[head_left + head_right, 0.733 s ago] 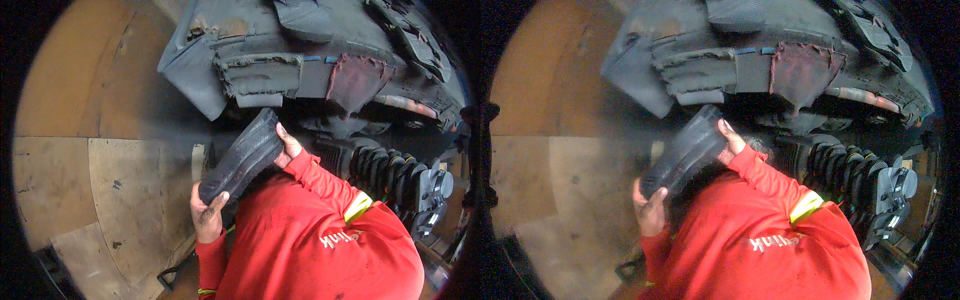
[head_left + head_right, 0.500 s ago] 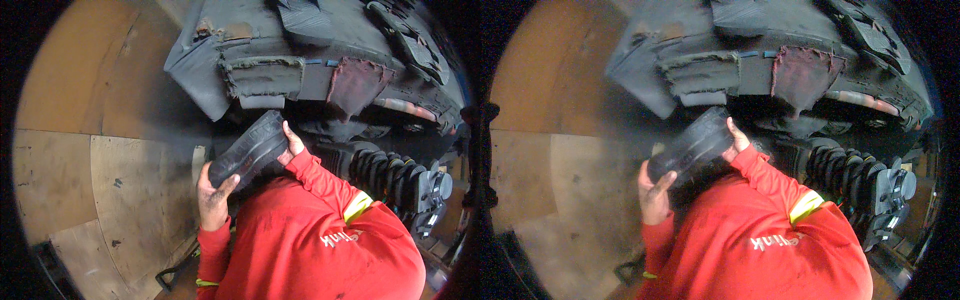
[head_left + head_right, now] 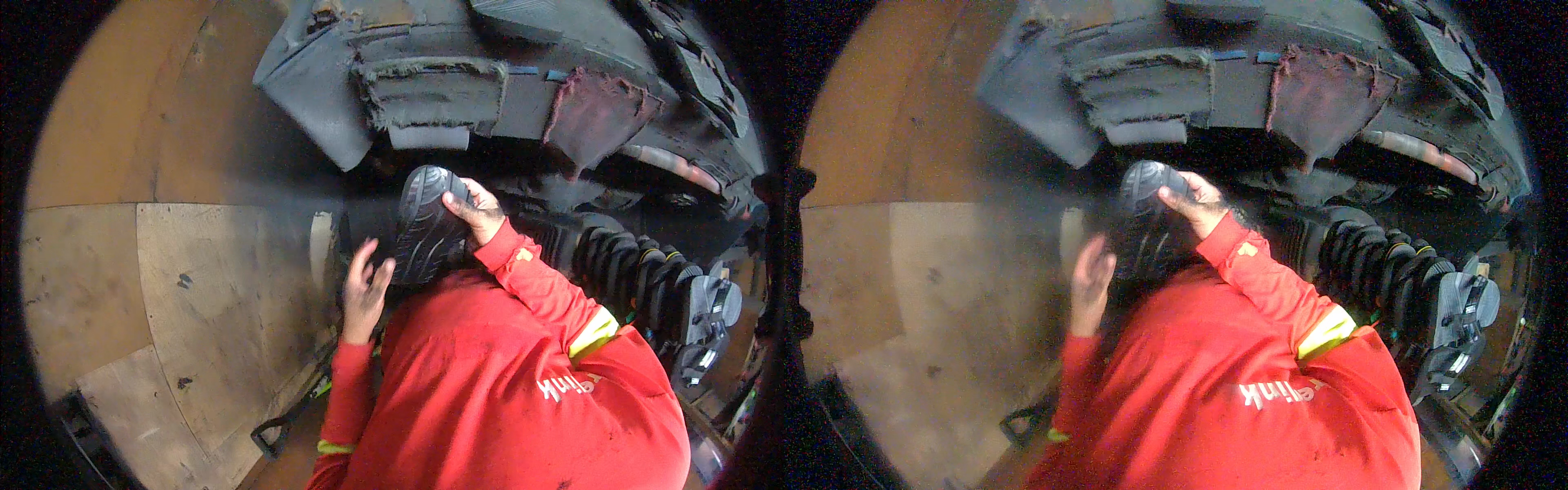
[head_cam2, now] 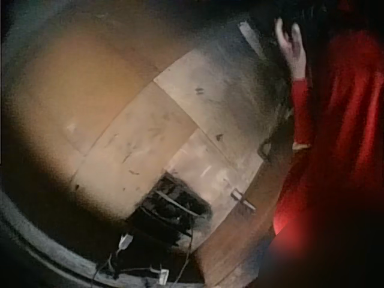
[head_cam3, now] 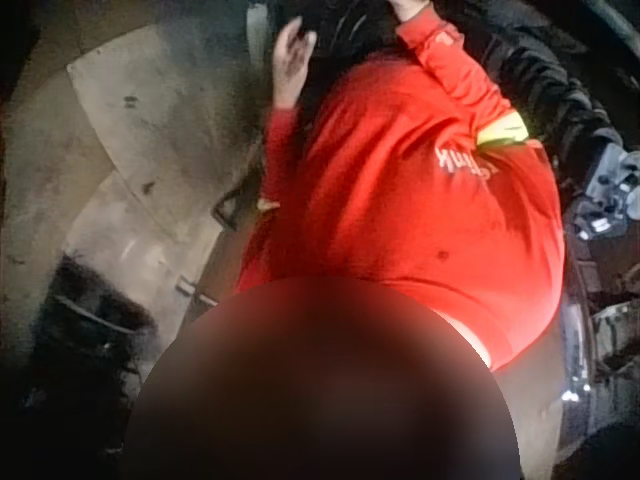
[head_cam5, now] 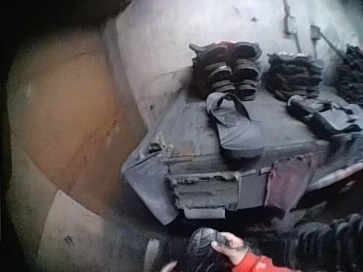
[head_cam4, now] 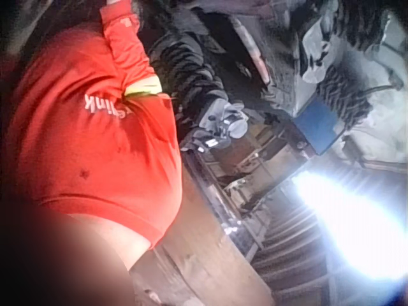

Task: The person repeatedly presses and rubs the sole of a flip-flop against a rough surface to shape or smooth it, then places it on a pile of similar footwear. The person continues this process with multiple flip-flops, handling them one at a time.

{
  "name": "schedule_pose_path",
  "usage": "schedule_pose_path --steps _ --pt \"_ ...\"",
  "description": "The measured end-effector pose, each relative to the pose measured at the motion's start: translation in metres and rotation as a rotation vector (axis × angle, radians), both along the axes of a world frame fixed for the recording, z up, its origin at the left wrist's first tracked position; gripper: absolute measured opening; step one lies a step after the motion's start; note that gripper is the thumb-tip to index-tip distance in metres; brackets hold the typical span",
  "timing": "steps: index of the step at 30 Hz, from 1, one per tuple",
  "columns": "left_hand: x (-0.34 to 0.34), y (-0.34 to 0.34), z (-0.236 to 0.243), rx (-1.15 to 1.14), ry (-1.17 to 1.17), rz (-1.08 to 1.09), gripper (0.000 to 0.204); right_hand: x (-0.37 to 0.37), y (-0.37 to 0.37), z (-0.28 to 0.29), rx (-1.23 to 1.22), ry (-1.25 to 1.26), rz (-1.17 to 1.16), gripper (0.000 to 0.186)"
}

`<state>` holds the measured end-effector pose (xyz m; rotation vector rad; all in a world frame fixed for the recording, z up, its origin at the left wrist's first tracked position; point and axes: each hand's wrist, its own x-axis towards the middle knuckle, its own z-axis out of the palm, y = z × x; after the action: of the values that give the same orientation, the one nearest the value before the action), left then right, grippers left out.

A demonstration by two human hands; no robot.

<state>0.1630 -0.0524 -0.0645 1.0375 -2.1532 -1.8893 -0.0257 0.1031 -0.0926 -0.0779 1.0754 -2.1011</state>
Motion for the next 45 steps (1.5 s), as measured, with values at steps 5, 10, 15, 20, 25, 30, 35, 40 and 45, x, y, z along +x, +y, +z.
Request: schedule_pose_path --steps 5,10,15,20,25,30,35,40,45 --pt "-0.106 0.012 0.014 -0.351 0.101 -0.196 0.04 0.006 -0.001 -0.002 -0.114 -0.242 -0.053 0.034" --pt "-0.139 0.02 0.033 -0.483 0.165 -0.143 0.036 -0.004 -0.009 0.008 -0.099 -0.367 -0.126 0.034" --pt "-0.11 0.007 0.053 -0.125 0.085 -0.215 0.038 -0.024 0.001 0.007 -0.082 -0.167 0.117 0.032" --pt "-0.12 0.01 0.036 0.349 0.189 -0.28 0.038 -0.031 0.009 -0.005 -0.054 -0.091 0.231 0.026" --pt "-0.14 0.024 0.017 0.255 0.215 -0.218 0.037 -0.008 0.014 0.0 0.166 -0.136 -0.069 0.034" --pt "-0.162 0.029 0.012 -0.058 0.093 -0.179 0.036 0.01 0.026 -0.004 0.142 -0.332 -0.09 0.043" --pt "-0.171 0.029 0.026 -0.173 0.047 -0.188 0.034 0.006 0.01 -0.025 -0.038 -0.545 -0.095 0.045" --pt "-0.161 0.028 0.047 -0.323 -0.014 -0.199 0.032 0.01 0.001 -0.026 -0.203 -0.554 -0.045 0.051" --pt "-0.158 0.028 0.042 -0.238 0.097 -0.13 0.027 -0.001 -0.001 -0.017 -0.263 -0.506 -0.009 0.046"
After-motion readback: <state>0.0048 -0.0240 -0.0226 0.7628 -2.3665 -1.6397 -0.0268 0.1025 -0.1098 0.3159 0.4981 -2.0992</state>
